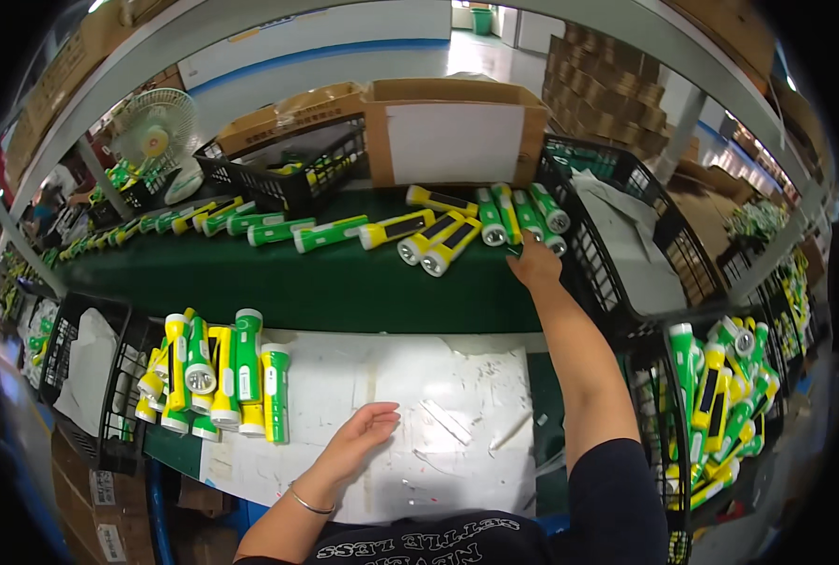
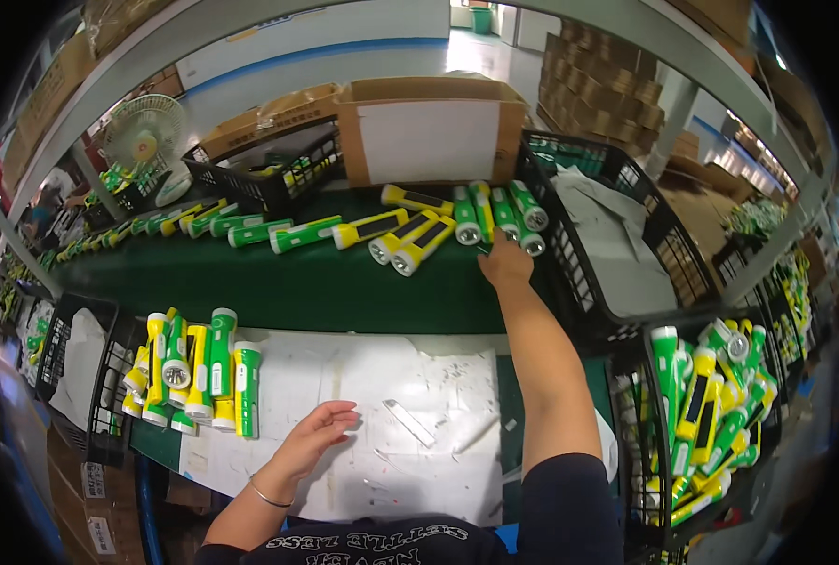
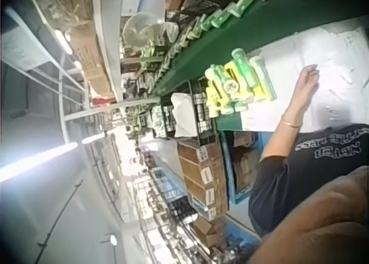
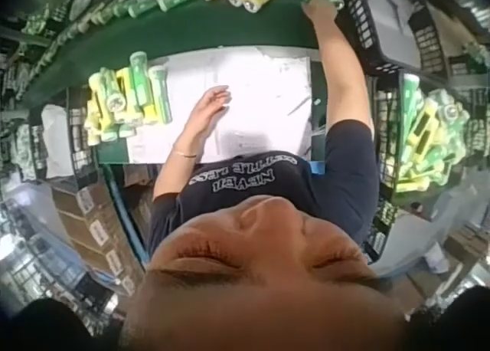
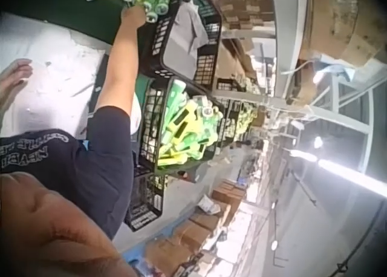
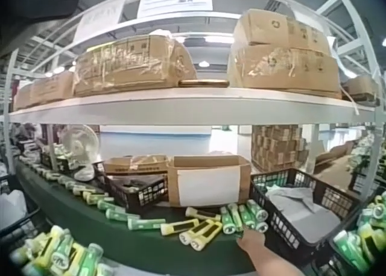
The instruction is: Assembling, checking, and sorting solar-powered LED flashlights on an assembly line.
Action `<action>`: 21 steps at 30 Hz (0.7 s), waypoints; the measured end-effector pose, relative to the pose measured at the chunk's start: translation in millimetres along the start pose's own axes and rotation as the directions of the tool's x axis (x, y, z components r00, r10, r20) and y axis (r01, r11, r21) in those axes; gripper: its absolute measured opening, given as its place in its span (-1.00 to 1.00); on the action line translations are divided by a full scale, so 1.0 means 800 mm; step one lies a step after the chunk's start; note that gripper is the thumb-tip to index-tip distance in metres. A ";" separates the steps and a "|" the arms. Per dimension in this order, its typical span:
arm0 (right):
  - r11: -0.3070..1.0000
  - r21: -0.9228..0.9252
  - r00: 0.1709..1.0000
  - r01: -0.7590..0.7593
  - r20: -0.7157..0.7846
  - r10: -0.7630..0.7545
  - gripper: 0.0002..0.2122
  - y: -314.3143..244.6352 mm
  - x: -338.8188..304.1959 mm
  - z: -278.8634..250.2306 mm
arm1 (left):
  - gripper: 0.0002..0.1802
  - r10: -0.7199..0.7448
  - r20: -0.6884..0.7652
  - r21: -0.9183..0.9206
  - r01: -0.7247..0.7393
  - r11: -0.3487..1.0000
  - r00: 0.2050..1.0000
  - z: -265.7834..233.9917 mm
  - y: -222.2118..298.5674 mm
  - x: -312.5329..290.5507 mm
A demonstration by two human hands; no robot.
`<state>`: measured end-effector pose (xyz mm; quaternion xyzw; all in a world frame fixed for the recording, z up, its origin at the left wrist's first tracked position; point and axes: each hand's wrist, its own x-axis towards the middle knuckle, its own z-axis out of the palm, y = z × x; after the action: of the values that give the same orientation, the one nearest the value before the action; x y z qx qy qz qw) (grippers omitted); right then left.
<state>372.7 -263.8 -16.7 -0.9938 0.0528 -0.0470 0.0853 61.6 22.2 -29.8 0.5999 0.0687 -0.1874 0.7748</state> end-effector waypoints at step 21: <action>0.945 0.073 0.948 0.319 -0.005 -0.319 -0.55 -0.065 -0.059 0.025 | -0.60 -0.059 0.058 -0.101 0.065 0.993 0.997 -0.014 0.000 0.035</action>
<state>333.1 -204.6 -31.5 -0.9857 -0.1106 -0.0588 0.1129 88.4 27.1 -42.5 0.5515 0.0756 -0.2240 0.7999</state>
